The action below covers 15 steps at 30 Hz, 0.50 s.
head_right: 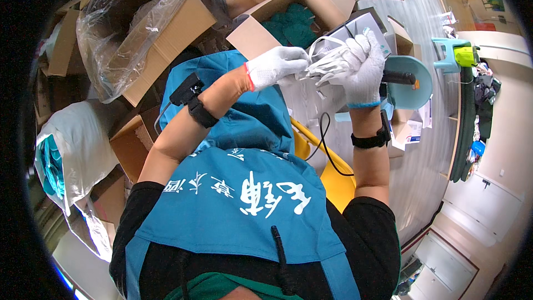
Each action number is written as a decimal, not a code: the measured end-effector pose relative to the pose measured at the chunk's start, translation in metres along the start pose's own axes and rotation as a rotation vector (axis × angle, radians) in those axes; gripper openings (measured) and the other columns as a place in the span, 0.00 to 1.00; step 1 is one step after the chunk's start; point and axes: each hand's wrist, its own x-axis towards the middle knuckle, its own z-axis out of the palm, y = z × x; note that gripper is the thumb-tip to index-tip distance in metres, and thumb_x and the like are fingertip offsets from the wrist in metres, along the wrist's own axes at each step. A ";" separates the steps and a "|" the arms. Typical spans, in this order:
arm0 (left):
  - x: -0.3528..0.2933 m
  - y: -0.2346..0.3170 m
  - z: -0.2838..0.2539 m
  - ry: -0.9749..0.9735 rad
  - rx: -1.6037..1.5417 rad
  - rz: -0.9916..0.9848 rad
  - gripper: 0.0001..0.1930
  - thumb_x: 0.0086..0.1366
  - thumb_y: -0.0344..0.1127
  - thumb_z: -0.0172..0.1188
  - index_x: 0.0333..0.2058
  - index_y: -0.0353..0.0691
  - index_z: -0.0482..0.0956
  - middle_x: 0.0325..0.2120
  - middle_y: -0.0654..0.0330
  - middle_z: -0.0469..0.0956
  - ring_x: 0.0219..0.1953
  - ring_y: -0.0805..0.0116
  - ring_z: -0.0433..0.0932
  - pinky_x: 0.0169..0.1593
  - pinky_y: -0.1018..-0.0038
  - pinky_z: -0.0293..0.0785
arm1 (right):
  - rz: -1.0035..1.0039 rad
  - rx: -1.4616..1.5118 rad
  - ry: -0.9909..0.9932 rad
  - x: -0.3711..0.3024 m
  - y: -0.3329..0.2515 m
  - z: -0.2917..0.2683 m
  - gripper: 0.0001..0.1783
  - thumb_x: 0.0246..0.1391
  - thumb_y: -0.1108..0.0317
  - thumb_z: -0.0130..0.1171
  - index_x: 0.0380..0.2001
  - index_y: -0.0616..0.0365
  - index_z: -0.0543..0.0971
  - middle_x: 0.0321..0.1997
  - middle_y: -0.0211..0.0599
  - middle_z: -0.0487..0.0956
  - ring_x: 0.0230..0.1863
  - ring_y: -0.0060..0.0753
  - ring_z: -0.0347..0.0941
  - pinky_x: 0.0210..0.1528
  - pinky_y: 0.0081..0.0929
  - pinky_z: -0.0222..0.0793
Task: Packing green surgical masks into individual plastic bags and organizing them in a cardboard box.
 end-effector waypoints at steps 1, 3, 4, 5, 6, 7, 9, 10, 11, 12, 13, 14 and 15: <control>-0.002 -0.001 -0.001 0.039 0.035 0.059 0.11 0.66 0.38 0.52 0.40 0.37 0.77 0.24 0.67 0.73 0.25 0.81 0.69 0.28 0.83 0.65 | -0.014 -0.003 0.030 0.001 0.001 -0.001 0.22 0.68 0.62 0.41 0.16 0.46 0.58 0.13 0.20 0.53 0.12 0.14 0.45 0.13 0.14 0.46; -0.006 -0.001 -0.010 0.106 0.079 0.026 0.11 0.66 0.38 0.53 0.40 0.37 0.78 0.23 0.67 0.73 0.23 0.80 0.68 0.27 0.82 0.65 | -0.007 -0.003 0.035 0.002 -0.001 -0.003 0.22 0.68 0.62 0.41 0.16 0.46 0.59 0.13 0.20 0.52 0.12 0.13 0.45 0.13 0.14 0.46; -0.008 -0.002 -0.015 0.173 0.122 -0.006 0.11 0.66 0.37 0.54 0.40 0.37 0.78 0.21 0.67 0.72 0.21 0.79 0.68 0.26 0.82 0.65 | -0.001 -0.004 0.039 0.003 -0.002 -0.005 0.22 0.67 0.63 0.42 0.16 0.46 0.59 0.12 0.20 0.52 0.12 0.13 0.44 0.13 0.14 0.45; -0.009 -0.002 -0.021 0.176 0.123 -0.006 0.11 0.66 0.37 0.54 0.40 0.37 0.78 0.21 0.67 0.72 0.21 0.79 0.68 0.26 0.82 0.65 | 0.002 -0.003 0.037 0.004 -0.004 -0.010 0.22 0.67 0.63 0.42 0.16 0.46 0.59 0.12 0.20 0.52 0.12 0.13 0.44 0.13 0.14 0.45; -0.011 0.001 -0.024 0.245 0.212 0.020 0.11 0.66 0.37 0.55 0.40 0.36 0.78 0.20 0.68 0.73 0.21 0.80 0.68 0.25 0.81 0.65 | 0.072 -0.046 0.006 0.002 -0.005 -0.014 0.18 0.66 0.64 0.44 0.19 0.50 0.65 0.13 0.21 0.57 0.13 0.15 0.50 0.16 0.14 0.51; -0.013 0.004 -0.026 0.313 0.301 0.048 0.10 0.66 0.36 0.56 0.40 0.36 0.78 0.20 0.68 0.73 0.21 0.80 0.68 0.25 0.81 0.65 | 0.143 -0.089 -0.025 0.001 -0.005 -0.017 0.16 0.65 0.66 0.46 0.22 0.53 0.71 0.14 0.21 0.61 0.14 0.17 0.56 0.18 0.15 0.57; -0.017 0.013 -0.028 0.359 0.430 0.104 0.10 0.66 0.36 0.55 0.38 0.36 0.80 0.20 0.67 0.74 0.21 0.80 0.68 0.24 0.82 0.64 | -0.190 -0.703 -0.031 0.001 0.022 -0.015 0.10 0.63 0.66 0.49 0.28 0.57 0.75 0.16 0.24 0.67 0.17 0.22 0.63 0.23 0.18 0.63; -0.020 0.018 -0.029 0.359 0.360 0.074 0.10 0.66 0.36 0.55 0.38 0.37 0.80 0.20 0.66 0.74 0.21 0.80 0.69 0.25 0.82 0.65 | -0.532 -1.310 -0.035 0.002 0.032 -0.013 0.09 0.60 0.67 0.52 0.35 0.61 0.78 0.19 0.26 0.73 0.20 0.26 0.69 0.28 0.21 0.69; -0.022 0.021 -0.030 0.358 0.290 0.044 0.10 0.66 0.36 0.55 0.37 0.37 0.80 0.21 0.66 0.75 0.22 0.80 0.69 0.25 0.82 0.65 | -0.614 -1.805 -0.184 0.002 0.027 -0.017 0.10 0.53 0.63 0.60 0.34 0.58 0.81 0.26 0.32 0.80 0.30 0.32 0.78 0.35 0.28 0.74; -0.024 0.019 -0.029 0.354 0.298 0.097 0.10 0.67 0.37 0.56 0.38 0.37 0.80 0.21 0.67 0.74 0.21 0.81 0.68 0.24 0.82 0.64 | -0.428 -1.946 -0.169 -0.002 0.033 -0.010 0.10 0.52 0.65 0.61 0.35 0.58 0.81 0.29 0.35 0.81 0.32 0.32 0.78 0.35 0.29 0.74; -0.027 0.018 -0.027 0.353 0.300 0.095 0.10 0.67 0.37 0.56 0.38 0.37 0.80 0.21 0.67 0.74 0.21 0.81 0.68 0.24 0.82 0.64 | -0.232 -2.075 -0.153 -0.005 0.041 -0.002 0.10 0.51 0.66 0.62 0.36 0.58 0.82 0.32 0.38 0.82 0.33 0.31 0.79 0.36 0.29 0.74; -0.030 0.018 -0.024 0.374 0.268 0.048 0.10 0.66 0.37 0.56 0.38 0.36 0.79 0.21 0.67 0.74 0.20 0.81 0.67 0.23 0.82 0.62 | -0.258 -2.295 -0.174 -0.001 0.045 -0.002 0.10 0.53 0.69 0.60 0.38 0.60 0.82 0.34 0.39 0.82 0.36 0.31 0.78 0.39 0.29 0.74; -0.032 0.019 -0.020 0.393 0.236 0.005 0.10 0.66 0.36 0.56 0.38 0.35 0.79 0.21 0.67 0.73 0.20 0.82 0.66 0.23 0.82 0.61 | -0.261 -2.294 -0.172 0.004 0.046 -0.009 0.10 0.53 0.69 0.60 0.38 0.60 0.82 0.34 0.39 0.82 0.36 0.31 0.78 0.39 0.29 0.74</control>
